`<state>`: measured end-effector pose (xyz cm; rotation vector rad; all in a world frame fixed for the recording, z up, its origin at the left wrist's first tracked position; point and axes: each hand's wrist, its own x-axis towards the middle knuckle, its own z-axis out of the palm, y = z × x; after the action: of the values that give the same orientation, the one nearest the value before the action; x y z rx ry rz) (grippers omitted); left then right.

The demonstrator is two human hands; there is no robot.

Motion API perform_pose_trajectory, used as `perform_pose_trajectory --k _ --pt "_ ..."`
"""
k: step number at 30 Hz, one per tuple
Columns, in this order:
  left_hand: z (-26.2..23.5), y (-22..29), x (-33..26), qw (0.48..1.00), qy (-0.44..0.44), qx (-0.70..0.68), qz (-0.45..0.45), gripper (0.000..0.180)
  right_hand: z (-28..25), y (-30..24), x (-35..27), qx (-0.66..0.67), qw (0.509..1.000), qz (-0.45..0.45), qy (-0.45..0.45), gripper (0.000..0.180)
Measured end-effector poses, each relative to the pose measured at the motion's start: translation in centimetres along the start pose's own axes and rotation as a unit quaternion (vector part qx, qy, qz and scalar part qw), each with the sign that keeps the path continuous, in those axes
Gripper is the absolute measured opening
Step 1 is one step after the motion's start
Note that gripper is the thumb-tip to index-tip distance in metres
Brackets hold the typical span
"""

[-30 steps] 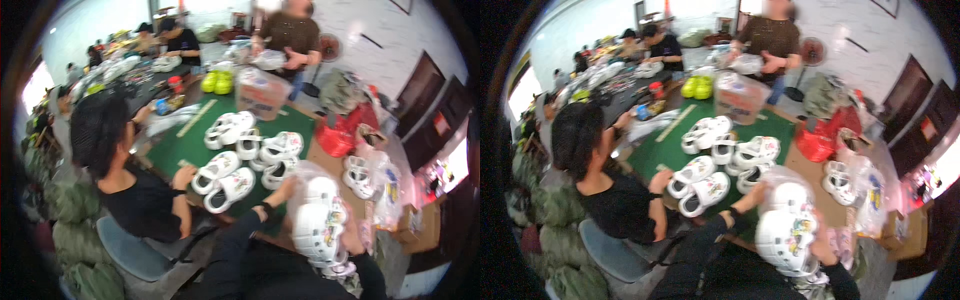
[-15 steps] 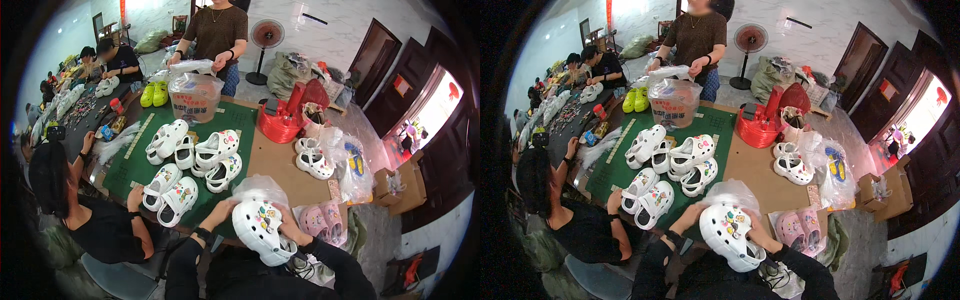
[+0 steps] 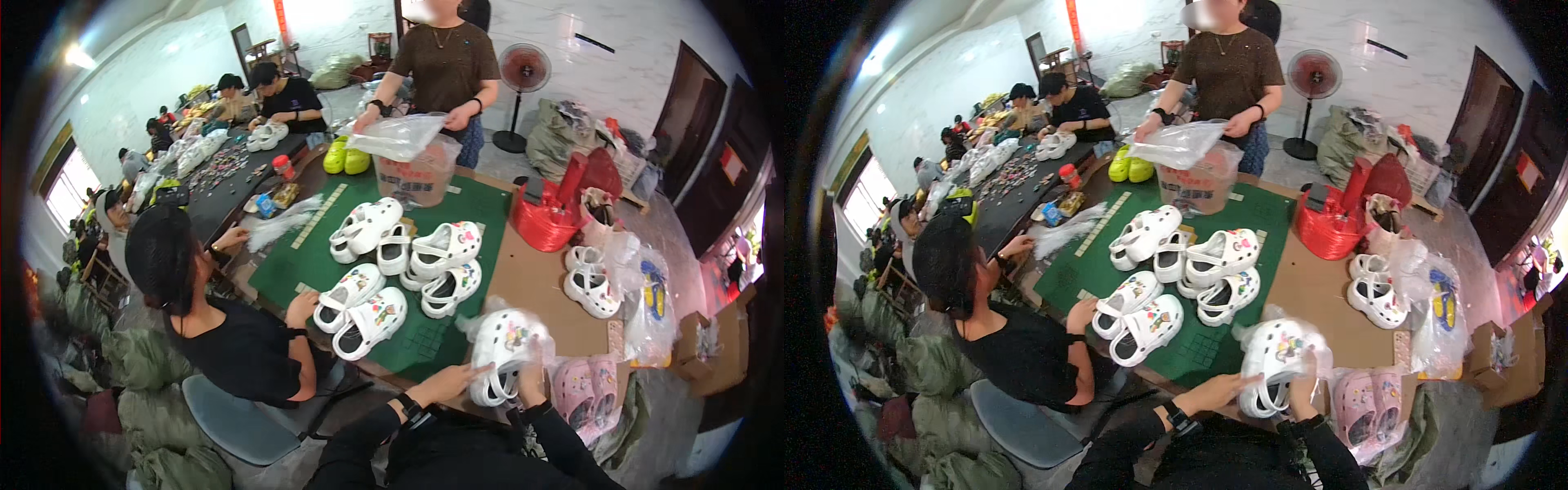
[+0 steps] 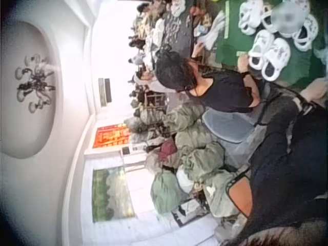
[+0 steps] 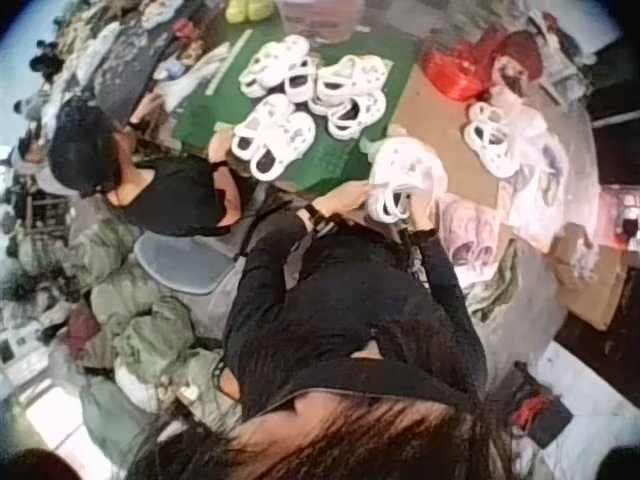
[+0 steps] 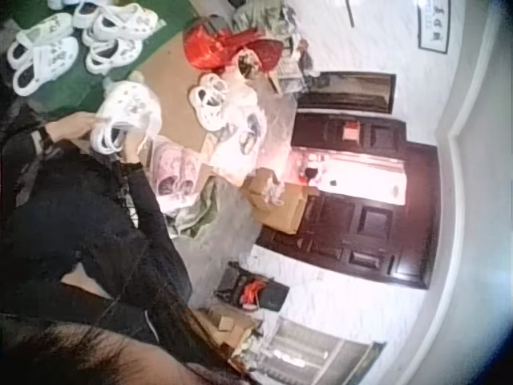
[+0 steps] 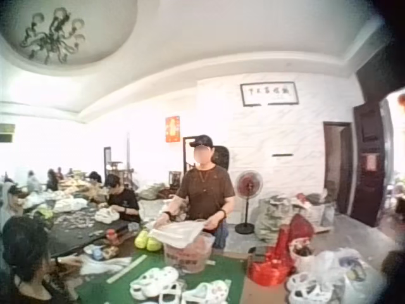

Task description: Packaging finished shoes into plastic bags and placing them into larger sacks.

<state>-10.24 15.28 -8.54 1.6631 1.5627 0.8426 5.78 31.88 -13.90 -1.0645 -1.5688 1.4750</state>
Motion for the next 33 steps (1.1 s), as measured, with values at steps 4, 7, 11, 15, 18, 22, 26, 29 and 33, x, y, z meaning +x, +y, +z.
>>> perform_pose_trajectory --k 4,7,11,15,18,22,26,29,33 --pt "0.0 0.3 -1.7 0.996 0.056 -0.001 0.069 0.046 1.3 1.5 1.3 -0.161 0.973 -0.151 0.063 0.048" --pt "0.7 -2.0 -2.9 0.993 0.076 -0.018 0.093 0.045 3.1 1.1 1.4 -0.098 0.981 -0.134 0.099 0.050" --pt "0.8 -3.5 -4.2 0.982 0.181 -0.049 -0.012 0.044 3.2 0.5 1.5 -0.058 0.997 0.017 0.038 0.058" --pt "0.2 -3.9 -3.6 0.950 0.292 0.110 -0.030 0.039 4.8 2.5 0.4 -0.374 0.911 -0.147 0.089 0.065" --pt "0.4 -3.8 -2.8 0.955 0.257 0.140 -0.049 0.035 5.6 0.9 -0.8 -0.324 0.938 -0.122 0.022 0.065" --pt "1.6 -4.9 -3.2 0.974 0.179 0.049 -0.127 0.016 6.3 0.3 -0.8 -0.293 0.941 -0.165 0.026 0.064" --pt "1.9 -5.4 -3.8 0.990 0.089 0.031 -0.101 0.019 7.0 -1.1 -0.1 -0.283 0.956 -0.059 0.052 0.063" --pt "2.0 -6.4 -4.2 0.986 0.111 0.034 -0.120 0.023 5.5 -0.4 0.3 -0.438 0.873 -0.197 -0.087 0.049" --pt "0.6 -5.9 -4.3 0.987 0.079 0.053 -0.130 0.027 2.3 -5.5 -1.8 -0.550 0.677 -0.228 -0.433 0.040"
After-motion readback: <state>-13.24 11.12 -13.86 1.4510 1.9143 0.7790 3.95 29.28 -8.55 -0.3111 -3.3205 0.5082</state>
